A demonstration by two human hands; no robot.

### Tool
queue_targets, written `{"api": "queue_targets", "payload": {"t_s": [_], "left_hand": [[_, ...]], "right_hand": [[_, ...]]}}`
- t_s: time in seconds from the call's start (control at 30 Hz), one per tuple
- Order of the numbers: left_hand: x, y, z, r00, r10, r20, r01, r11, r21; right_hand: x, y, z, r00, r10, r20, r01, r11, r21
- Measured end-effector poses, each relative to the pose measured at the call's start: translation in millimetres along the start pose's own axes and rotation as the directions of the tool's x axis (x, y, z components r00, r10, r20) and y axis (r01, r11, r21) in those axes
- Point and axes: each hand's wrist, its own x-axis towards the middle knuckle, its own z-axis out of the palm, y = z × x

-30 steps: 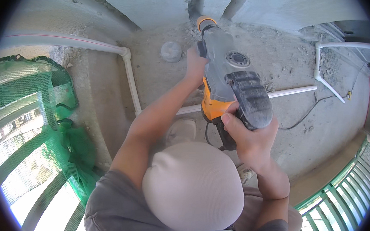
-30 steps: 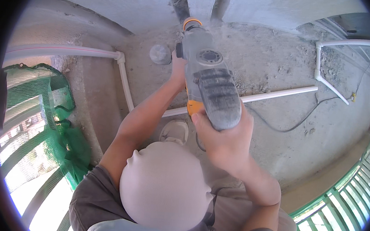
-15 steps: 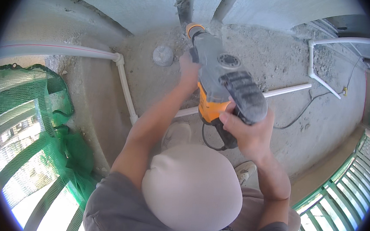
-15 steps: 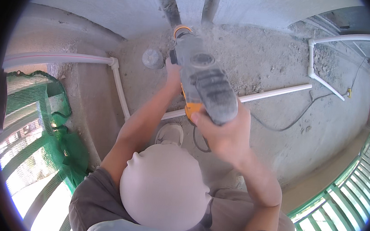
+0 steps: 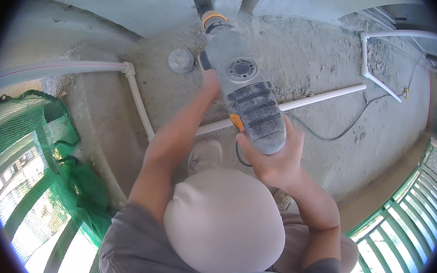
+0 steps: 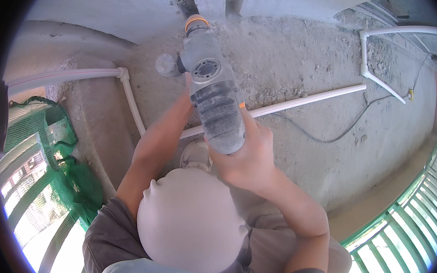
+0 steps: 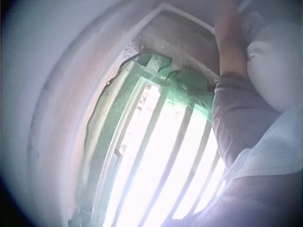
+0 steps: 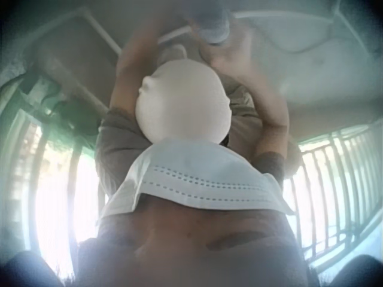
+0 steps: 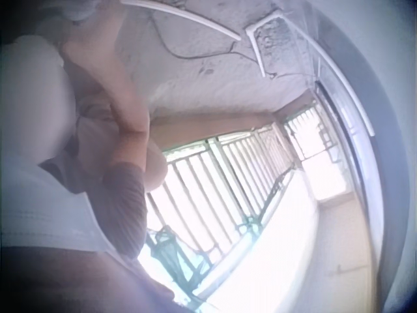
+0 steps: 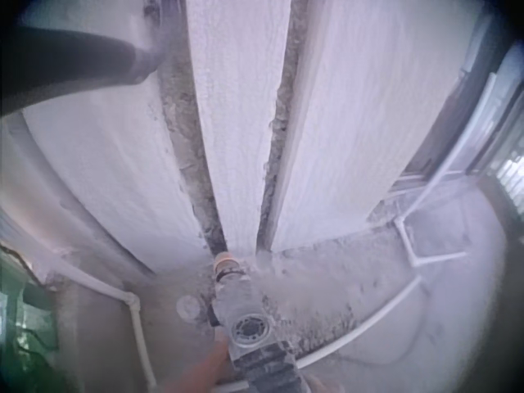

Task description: The person uses a rotary hammer drill to bore holes into a concrete floor, then clears debris and fits white PVC pipe sections into the drilled holes. The person repeats this process for multiple holes, checking fit and clearing dust between each insertion.

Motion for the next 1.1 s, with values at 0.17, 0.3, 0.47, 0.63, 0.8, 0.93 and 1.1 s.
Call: {"api": "queue_targets", "payload": {"t_s": [0.17, 0.3, 0.47, 0.63, 0.8, 0.93, 1.1], "left_hand": [[2, 12, 0, 0.999, -0.029, 0.021, 0.029, 1.0, 0.011], [1, 31, 8, 1.0, 0.022, 0.015, -0.024, 0.994, 0.106], [-10, 37, 23, 0.992, 0.129, 0.013, -0.128, 0.965, 0.228], [-39, 22, 19, 0.95, 0.312, -0.005, -0.249, 0.769, 0.589], [-35, 55, 20, 0.964, 0.266, -0.004, -0.222, 0.813, 0.538], [-33, 84, 46, 0.964, 0.257, -0.072, -0.203, 0.881, 0.427], [-47, 93, 75, 0.956, 0.283, -0.072, -0.211, 0.838, 0.503]], "right_hand": [[14, -8, 9, 1.0, 0.017, 0.01, -0.017, 1.0, 0.007], [30, -14, 18, 0.999, 0.053, -0.011, -0.052, 0.995, 0.088], [22, -21, 12, 0.985, 0.173, 0.021, -0.174, 0.973, 0.154], [-23, -20, 7, 0.963, 0.258, -0.072, -0.234, 0.941, 0.245], [-28, 13, 15, 0.931, 0.346, -0.116, -0.266, 0.862, 0.432], [-6, 31, 16, 0.934, 0.336, -0.121, -0.216, 0.802, 0.557], [4, 21, -3, 0.943, 0.326, -0.064, -0.215, 0.746, 0.63]]}}
